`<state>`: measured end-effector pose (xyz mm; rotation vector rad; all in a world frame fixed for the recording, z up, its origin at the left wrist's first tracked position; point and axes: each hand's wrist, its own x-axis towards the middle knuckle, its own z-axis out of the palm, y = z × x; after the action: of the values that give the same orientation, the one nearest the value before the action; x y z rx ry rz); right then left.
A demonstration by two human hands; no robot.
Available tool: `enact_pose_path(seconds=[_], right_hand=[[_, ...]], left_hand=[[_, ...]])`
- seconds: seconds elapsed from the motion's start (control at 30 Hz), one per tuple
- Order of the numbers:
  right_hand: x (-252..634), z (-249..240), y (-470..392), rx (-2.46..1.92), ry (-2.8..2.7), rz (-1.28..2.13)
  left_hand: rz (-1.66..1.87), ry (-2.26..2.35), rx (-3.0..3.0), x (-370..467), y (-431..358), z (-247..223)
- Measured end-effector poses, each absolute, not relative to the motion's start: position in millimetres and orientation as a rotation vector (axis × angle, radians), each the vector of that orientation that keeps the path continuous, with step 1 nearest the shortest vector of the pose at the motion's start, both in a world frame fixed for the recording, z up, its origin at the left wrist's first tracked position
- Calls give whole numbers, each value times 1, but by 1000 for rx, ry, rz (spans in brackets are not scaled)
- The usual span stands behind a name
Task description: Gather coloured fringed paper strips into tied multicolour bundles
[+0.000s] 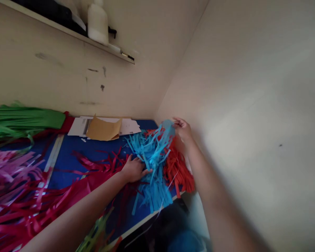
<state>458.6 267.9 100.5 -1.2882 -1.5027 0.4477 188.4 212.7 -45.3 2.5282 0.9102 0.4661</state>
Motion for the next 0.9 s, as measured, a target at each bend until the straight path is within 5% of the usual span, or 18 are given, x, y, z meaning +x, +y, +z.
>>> enact_pose_path(seconds=[0.27,0.53,0.9], right_hand=[[405,181,272,-1144,-1839,482],[283,125,207,-1091,-2414,532],[164,74,77,-1075,-2118,606]], left_hand=[[458,1012,2654,157,203,-7],[952,1520,2431,45,156,77],[1163,1745,2101,-1,139,41]])
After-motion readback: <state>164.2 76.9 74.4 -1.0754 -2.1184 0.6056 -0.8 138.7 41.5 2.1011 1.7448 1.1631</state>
